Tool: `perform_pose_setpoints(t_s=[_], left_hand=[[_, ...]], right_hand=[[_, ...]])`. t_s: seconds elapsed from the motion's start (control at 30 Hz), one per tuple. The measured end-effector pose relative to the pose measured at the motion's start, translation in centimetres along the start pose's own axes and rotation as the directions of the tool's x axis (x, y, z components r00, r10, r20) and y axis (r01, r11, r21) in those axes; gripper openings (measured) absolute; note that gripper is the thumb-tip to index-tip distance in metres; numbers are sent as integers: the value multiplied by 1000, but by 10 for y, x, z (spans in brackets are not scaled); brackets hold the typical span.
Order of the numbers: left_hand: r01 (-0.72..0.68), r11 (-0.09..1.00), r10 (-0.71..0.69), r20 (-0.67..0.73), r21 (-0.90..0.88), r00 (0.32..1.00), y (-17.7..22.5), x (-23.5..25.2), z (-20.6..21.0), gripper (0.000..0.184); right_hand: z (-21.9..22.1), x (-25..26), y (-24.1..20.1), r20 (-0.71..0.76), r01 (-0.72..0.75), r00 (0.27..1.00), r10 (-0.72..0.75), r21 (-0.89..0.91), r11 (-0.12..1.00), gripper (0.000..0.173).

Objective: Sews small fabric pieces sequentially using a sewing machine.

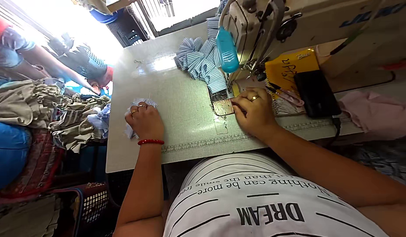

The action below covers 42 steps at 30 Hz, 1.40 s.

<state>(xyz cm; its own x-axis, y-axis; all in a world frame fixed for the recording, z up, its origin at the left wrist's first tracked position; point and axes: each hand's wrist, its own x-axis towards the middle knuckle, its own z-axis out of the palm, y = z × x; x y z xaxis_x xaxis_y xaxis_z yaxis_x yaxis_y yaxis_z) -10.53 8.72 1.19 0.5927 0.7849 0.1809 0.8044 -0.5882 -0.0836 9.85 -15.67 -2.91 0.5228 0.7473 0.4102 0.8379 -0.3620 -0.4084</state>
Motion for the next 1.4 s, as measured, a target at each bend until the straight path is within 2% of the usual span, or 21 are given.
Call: perform_pose_setpoints(t_s=[0.1, 0.2, 0.3, 0.37, 0.4, 0.47, 0.53, 0.6, 0.67, 0.77, 0.87, 0.9, 0.97, 1.03, 1.1, 1.2, 1.27, 1.4], left_hand=[[23, 999, -24, -37, -33, 999, 1, -1, -3, 29], [-17, 982, -18, -185, -187, 983, 4, -6, -22, 35], [-167, 904, 61, -269, -393, 961, 12, -15, -43, 30], [-251, 752, 111, -258, -609, 960, 19, -22, -48, 28], [-245, 634, 128, -212, -734, 969, 25, -26, -47, 28], [-148, 370, 195, -80, -917, 978, 39, -37, -42, 32], [-54, 193, 293, 5, -980, 956, 54, -50, -33, 37], [-3, 117, 372, 41, -993, 927, 66, -62, -28, 39], [20, 85, 419, 54, -996, 907, 74, -68, -26, 40], [10, 98, 376, 46, -995, 926, 83, -69, -19, 39], [74, 192, 325, 135, -979, 936, 84, -72, -18, 36], [123, 192, 317, 180, -974, 931, 84, -73, -19, 30], [240, 120, 324, 266, -963, 908, 86, -75, -22, 18], [316, 18, 333, 303, -949, 893, 90, -77, -23, 14], [361, -53, 339, 323, -931, 883, 94, -78, -24, 18], [423, -100, 352, 365, -901, 862, 99, -77, -27, 27], [351, -85, 342, 304, -932, 889, 100, -76, -24, 31], [114, -20, 321, 101, -993, 942, 103, -74, -19, 37]], right_hand=[[-1, -1, 1, 0, -3, 1000, 3, -6, 1000, 30], [-3, -1, 1, -34, 23, 999, -23, 10, 1000, 28], [-6, 0, -2, -62, 44, 997, -38, 86, 995, 27], [-11, -1, -11, -36, 16, 999, -8, 211, 977, 25], [-13, -3, -17, -3, -16, 1000, 18, 300, 954, 25], [-19, -6, -31, 135, -136, 988, 77, 506, 852, 28], [-24, -9, -43, 293, -280, 950, 104, 659, 698, 34], [-28, -10, -50, 389, -376, 915, 111, 715, 589, 35], [-29, -11, -55, 424, -421, 897, 123, 739, 526, 27], [-26, -11, -59, 349, -388, 920, 176, 758, 524, 8], [-25, -12, -58, 287, -357, 934, 212, 777, 518, 9], [-24, -12, -57, 270, -349, 936, 225, 787, 509, 9], [-23, -12, -55, 253, -344, 936, 244, 800, 491, 11], [-24, -14, -54, 228, -329, 940, 254, 803, 497, 11], [-24, -16, -54, 193, -303, 946, 261, 811, 501, 13], [-24, -17, -53, 134, -245, 961, 241, 816, 524, 16], [-24, -18, -51, 127, -239, 962, 240, 817, 525, 20], [-29, -17, -50, 262, -380, 919, 294, 787, 486, 26]])
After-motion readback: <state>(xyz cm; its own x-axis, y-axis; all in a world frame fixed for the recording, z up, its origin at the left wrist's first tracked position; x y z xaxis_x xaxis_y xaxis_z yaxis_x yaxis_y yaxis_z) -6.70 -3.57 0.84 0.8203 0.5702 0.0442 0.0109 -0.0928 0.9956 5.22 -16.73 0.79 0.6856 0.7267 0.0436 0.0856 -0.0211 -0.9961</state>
